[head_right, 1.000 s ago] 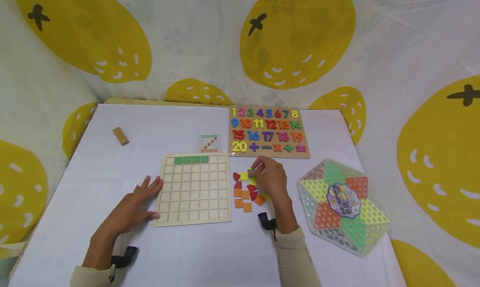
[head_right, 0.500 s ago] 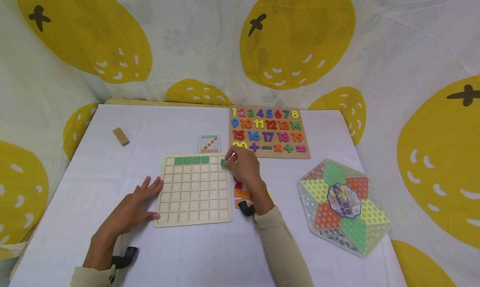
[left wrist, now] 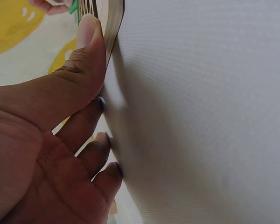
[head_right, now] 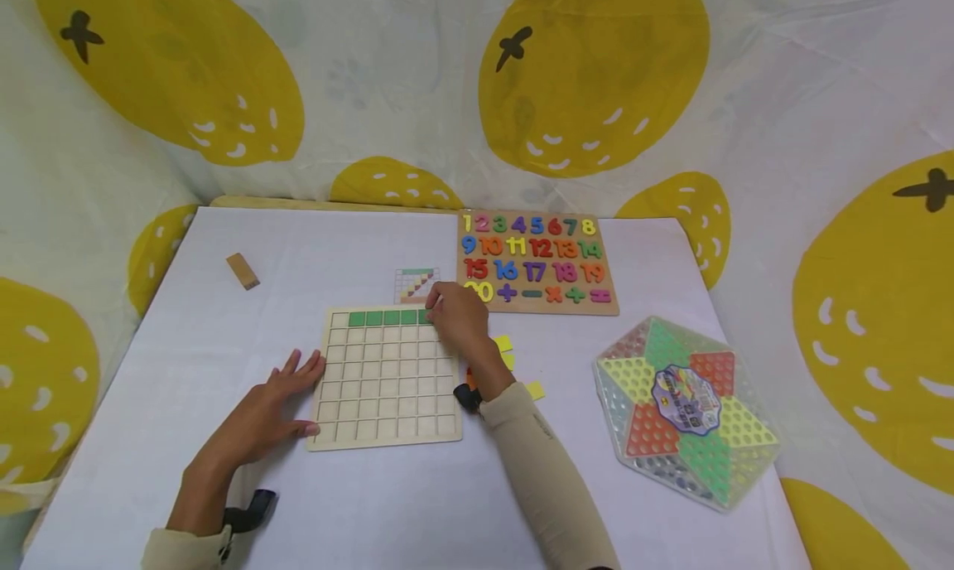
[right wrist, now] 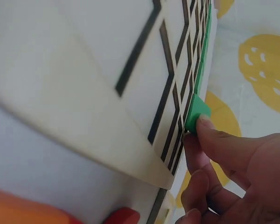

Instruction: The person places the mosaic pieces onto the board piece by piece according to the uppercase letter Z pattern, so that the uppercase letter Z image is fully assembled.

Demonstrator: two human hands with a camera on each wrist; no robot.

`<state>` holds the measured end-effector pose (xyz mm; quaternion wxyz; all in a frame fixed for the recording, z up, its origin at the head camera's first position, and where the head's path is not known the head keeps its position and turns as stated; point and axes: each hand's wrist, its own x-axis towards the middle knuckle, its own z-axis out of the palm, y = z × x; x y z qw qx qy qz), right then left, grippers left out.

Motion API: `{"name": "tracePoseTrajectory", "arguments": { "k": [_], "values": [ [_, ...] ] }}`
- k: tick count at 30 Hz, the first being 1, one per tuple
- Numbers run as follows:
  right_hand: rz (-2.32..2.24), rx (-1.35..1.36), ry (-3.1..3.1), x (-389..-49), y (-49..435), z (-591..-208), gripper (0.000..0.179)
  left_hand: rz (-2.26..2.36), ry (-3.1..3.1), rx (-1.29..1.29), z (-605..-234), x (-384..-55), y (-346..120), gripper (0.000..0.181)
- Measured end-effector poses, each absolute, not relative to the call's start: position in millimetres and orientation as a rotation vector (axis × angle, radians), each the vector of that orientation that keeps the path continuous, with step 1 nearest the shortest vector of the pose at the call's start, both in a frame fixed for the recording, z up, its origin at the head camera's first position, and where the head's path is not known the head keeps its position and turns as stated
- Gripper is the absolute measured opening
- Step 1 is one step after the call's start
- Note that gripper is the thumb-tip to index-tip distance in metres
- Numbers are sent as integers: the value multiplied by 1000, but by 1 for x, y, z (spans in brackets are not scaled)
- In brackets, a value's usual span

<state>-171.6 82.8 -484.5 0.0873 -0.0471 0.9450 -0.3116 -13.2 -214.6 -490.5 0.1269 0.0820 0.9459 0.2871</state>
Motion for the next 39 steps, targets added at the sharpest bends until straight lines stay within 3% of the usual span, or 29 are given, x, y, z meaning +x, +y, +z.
{"name": "tracePoseTrajectory", "arguments": {
  "k": [12,27,39],
  "values": [
    [-897,-147,2795,-171,88,-484,13,842,2751,231,-494,-14,-215,112],
    [-846,-28,2714,-139,141,-466,19,834,2756,235,-489,-14,-214,111],
    [-683,-43,2735,-126,150,-473,25,857,2754,241,-490,-14,-214,111]
  ]
}}
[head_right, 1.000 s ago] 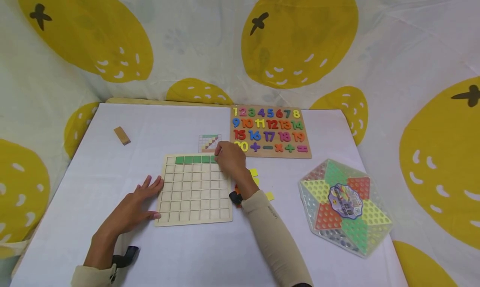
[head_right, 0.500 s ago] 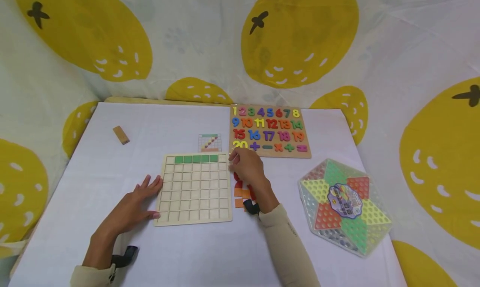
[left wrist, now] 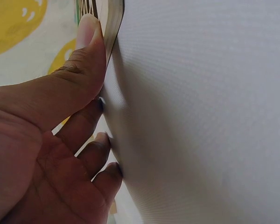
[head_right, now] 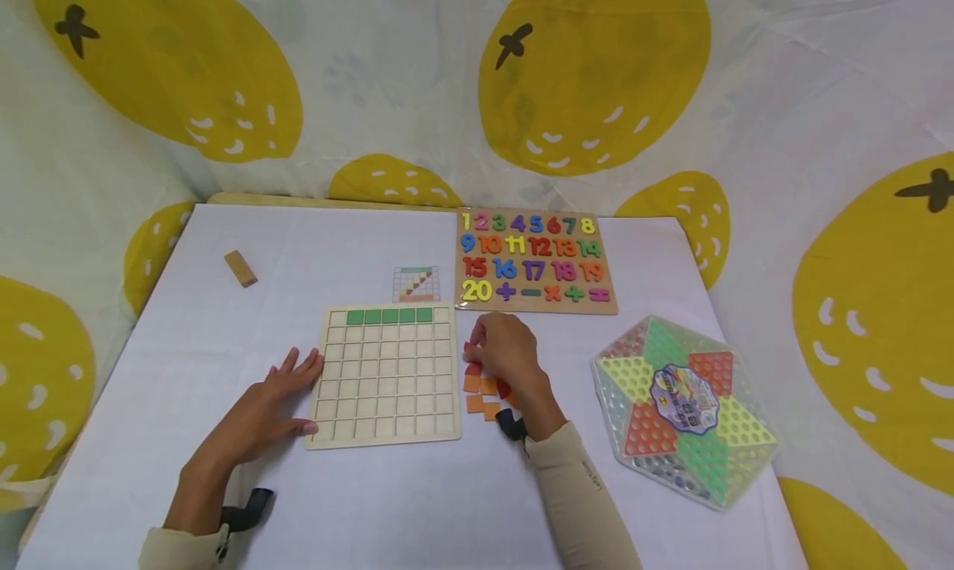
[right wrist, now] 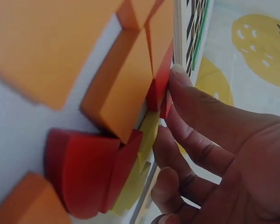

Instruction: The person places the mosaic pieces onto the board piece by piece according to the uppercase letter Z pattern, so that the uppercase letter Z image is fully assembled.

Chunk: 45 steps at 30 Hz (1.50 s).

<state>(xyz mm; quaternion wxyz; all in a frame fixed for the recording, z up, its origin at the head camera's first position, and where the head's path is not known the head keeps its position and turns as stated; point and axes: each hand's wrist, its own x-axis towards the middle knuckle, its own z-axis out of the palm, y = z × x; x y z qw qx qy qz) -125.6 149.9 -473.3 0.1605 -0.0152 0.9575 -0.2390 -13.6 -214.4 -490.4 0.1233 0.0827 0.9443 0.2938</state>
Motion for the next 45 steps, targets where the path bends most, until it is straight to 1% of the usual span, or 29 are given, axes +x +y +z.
{"name": "tracePoseTrajectory", "arguments": {
  "k": [5,11,17,21,28,34,39,45],
  "values": [
    [-699,-120,2708,-123,149,-474,22,857,2755,241,-491,-14,-215,111],
    [-848,-190,2688,-123,147,-476,16,863,2754,244,-491,-14,-215,111],
    [-991,-324,2729,-129,138,-473,8,854,2756,248,-491,-14,-215,111],
    [-1040,-382,2705,-134,126,-471,10,858,2757,247,-491,-13,-215,111],
    [-983,-480,2709,-148,101,-470,9,864,2752,231,-491,-13,-215,110],
    [-864,-464,2703,-159,87,-477,14,859,2751,234,-492,-13,-214,110],
    [-814,-508,2730,-163,82,-481,13,863,2743,218,-492,-13,-214,111],
    [-776,-453,2788,-164,82,-484,15,859,2746,226,-491,-13,-215,111]
  ]
}}
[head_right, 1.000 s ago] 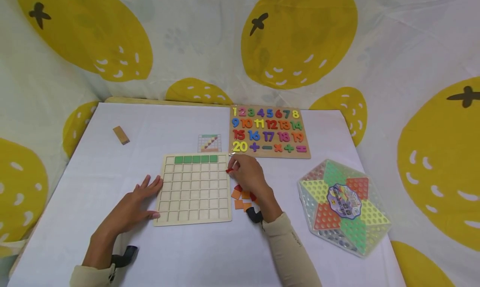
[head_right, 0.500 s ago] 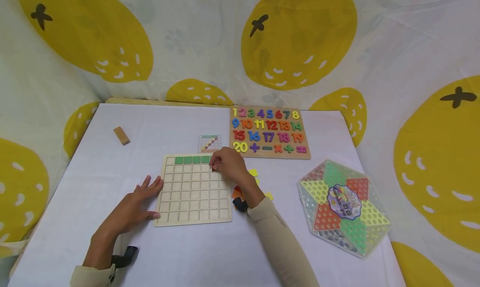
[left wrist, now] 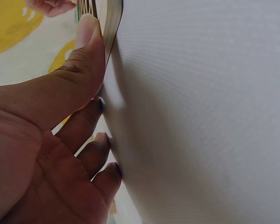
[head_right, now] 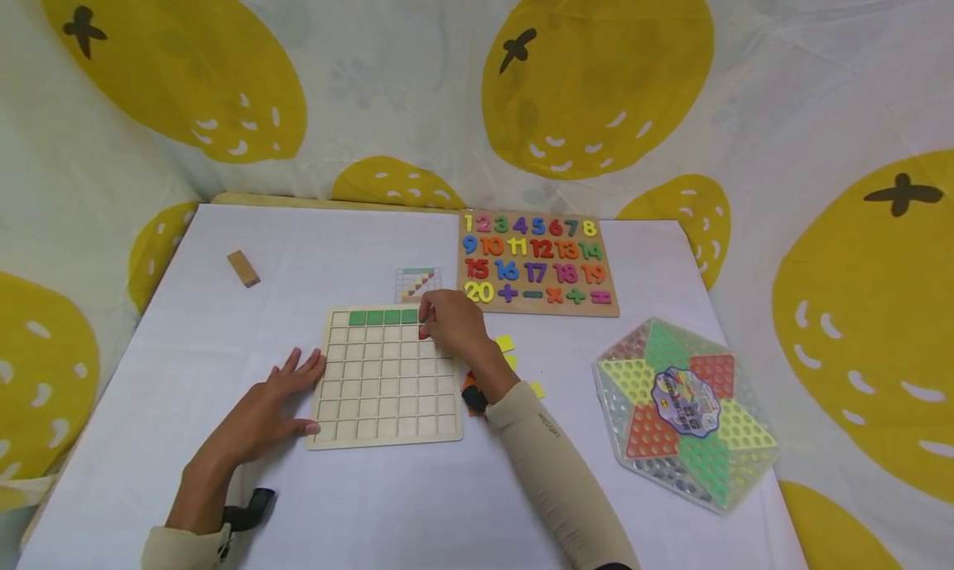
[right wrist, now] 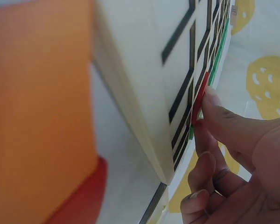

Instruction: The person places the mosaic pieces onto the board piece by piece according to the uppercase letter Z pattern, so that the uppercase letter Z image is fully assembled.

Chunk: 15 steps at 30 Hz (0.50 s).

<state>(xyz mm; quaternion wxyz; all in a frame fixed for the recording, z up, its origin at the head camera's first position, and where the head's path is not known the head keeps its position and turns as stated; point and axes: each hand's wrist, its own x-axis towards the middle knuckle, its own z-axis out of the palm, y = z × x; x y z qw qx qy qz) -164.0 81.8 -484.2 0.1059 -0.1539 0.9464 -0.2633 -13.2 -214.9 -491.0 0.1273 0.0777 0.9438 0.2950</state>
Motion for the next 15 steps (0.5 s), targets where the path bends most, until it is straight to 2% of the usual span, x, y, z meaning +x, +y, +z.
{"name": "tracePoseTrajectory", "arguments": {
  "k": [15],
  "values": [
    [-981,-358,2801,-151,113,-469,9,843,2745,229,-490,-14,-215,111]
  ]
}}
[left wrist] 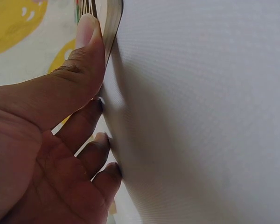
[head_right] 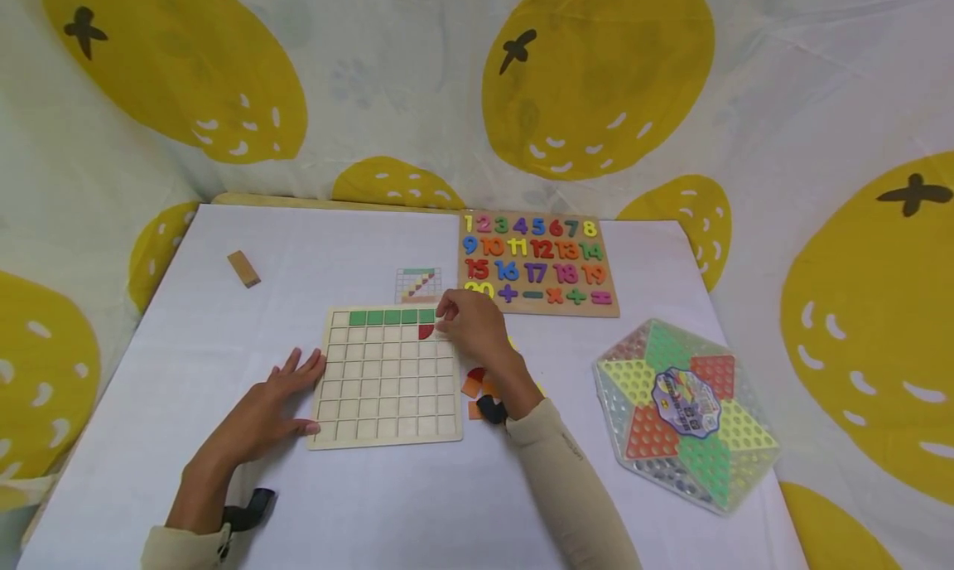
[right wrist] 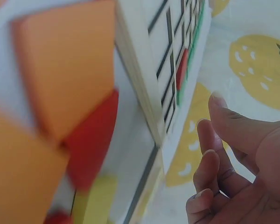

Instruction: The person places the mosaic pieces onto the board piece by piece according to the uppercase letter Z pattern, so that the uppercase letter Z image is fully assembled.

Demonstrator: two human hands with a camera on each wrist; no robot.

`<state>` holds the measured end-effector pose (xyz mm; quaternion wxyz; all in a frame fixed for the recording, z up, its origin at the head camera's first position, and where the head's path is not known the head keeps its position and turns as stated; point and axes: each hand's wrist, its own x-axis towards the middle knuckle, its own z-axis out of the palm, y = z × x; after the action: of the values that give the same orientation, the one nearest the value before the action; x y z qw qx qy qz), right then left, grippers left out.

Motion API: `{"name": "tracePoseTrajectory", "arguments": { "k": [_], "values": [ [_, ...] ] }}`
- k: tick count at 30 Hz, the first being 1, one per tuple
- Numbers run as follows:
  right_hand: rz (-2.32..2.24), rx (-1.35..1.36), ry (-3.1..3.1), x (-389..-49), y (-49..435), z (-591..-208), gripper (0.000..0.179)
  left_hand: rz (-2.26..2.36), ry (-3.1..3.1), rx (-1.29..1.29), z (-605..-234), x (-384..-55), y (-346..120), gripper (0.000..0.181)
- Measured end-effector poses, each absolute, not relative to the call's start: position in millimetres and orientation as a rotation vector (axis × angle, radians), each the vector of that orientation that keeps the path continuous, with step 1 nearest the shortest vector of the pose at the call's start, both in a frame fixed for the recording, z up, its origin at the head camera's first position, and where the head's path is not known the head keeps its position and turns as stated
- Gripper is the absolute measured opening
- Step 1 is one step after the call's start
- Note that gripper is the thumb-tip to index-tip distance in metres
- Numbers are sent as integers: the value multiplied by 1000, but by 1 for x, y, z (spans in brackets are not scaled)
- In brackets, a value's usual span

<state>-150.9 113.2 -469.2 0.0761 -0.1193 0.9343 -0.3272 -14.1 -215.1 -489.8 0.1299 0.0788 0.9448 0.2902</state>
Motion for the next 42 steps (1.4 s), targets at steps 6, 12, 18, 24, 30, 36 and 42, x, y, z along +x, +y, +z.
{"name": "tracePoseTrajectory", "arguments": {
  "k": [6,12,18,24,30,36,42],
  "values": [
    [-986,-247,2804,-143,143,-467,10,845,2751,236,-489,-14,-214,110],
    [-943,-177,2750,-130,170,-469,14,850,2752,244,-489,-13,-214,110],
    [-865,-172,2684,-123,187,-477,21,851,2756,263,-490,-14,-216,110],
    [-789,-165,2684,-119,189,-481,14,861,2752,266,-489,-14,-216,110],
    [-800,-185,2709,-118,187,-479,15,855,2754,264,-490,-13,-216,110],
    [-884,-273,2737,-118,183,-478,14,865,2751,267,-491,-13,-216,110],
    [-981,-302,2734,-123,167,-475,16,856,2757,258,-491,-13,-215,110]
  ]
}}
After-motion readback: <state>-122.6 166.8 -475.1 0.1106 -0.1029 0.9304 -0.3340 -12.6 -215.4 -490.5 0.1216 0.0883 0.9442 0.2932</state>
